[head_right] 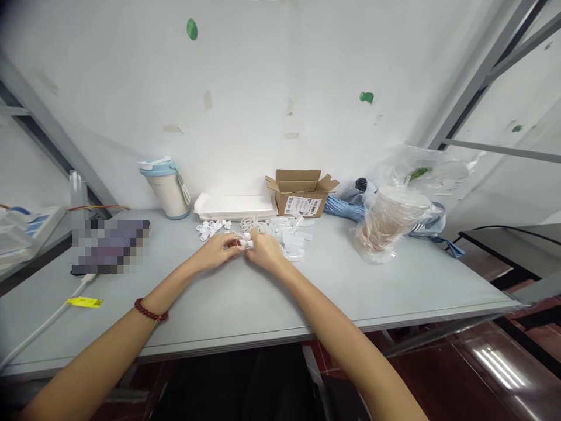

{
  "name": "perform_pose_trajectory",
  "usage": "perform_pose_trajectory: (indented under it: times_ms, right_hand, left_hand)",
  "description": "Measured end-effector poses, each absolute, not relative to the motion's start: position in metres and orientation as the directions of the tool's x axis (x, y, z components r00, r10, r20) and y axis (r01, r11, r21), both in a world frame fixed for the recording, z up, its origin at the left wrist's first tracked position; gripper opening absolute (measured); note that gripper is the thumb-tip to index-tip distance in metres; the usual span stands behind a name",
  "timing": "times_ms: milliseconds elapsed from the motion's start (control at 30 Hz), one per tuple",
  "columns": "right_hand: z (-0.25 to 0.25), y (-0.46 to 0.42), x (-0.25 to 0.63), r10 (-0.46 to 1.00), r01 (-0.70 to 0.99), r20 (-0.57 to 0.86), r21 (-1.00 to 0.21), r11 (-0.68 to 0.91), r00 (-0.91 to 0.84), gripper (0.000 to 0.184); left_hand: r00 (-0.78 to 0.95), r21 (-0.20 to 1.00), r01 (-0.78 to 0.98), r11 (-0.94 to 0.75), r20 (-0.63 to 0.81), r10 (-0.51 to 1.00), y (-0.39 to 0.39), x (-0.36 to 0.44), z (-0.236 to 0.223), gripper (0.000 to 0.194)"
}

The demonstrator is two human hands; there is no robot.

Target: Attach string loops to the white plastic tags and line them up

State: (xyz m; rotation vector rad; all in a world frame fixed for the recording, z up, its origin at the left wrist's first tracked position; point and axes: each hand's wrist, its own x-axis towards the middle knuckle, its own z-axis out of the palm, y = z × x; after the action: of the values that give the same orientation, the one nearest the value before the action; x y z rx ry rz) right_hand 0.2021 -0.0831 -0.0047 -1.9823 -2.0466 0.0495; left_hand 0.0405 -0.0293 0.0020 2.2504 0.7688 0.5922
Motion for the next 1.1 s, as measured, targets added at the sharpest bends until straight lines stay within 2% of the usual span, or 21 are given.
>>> perform_pose_trajectory:
  times_ms: [100,267,500,633,800,867,967,1100]
  right_hand:
    - [-0.005,-0.082,0.206,0.982,0.968,0.189,-0.25,0.038,0.01,0.028]
    - [-0.006,-0.083,0.208,0.979,0.957,0.195,-0.27,0.108,-0.056,0.029]
    - [-0.004,-0.085,0.203,0.98,0.957,0.194,-0.271,0.104,-0.052,0.025]
    - [-0.003,-0.085,0.205,0.98,0.957,0.191,-0.27,0.105,-0.054,0.027]
    - [-0.005,-0.086,0.206,0.976,0.958,0.206,-0.259,0.123,-0.069,0.026]
    - [-0.006,-0.085,0.204,0.972,0.957,0.219,-0.257,0.138,-0.082,0.025]
    - [-0.008,-0.084,0.2,0.965,0.951,0.249,-0.27,0.15,-0.082,0.025]
    - [-0.007,-0.084,0.196,0.96,0.947,0.278,-0.295,0.124,-0.039,0.025]
  left_hand:
    - [0.722,0.734,0.354,-0.58,0.18,0.669,-0.03,0.041,0.001,0.023]
    - [0.725,0.822,0.295,-0.487,0.139,0.674,-0.035,0.041,0.007,0.024]
    - [0.674,0.735,0.391,-0.553,0.18,0.716,-0.037,0.042,0.006,0.034]
    - [0.696,0.754,0.339,-0.563,0.202,0.689,-0.034,0.04,0.007,0.025]
    - [0.726,0.712,0.341,-0.614,0.215,0.653,-0.035,0.039,0.01,0.02]
    - [0.719,0.761,0.363,-0.538,0.138,0.681,-0.036,0.041,0.01,0.028]
    - [0.666,0.885,0.381,-0.266,-0.064,0.743,-0.038,0.044,0.011,0.036]
    - [0.628,0.961,0.269,0.067,-0.227,0.744,-0.04,0.044,0.015,0.034]
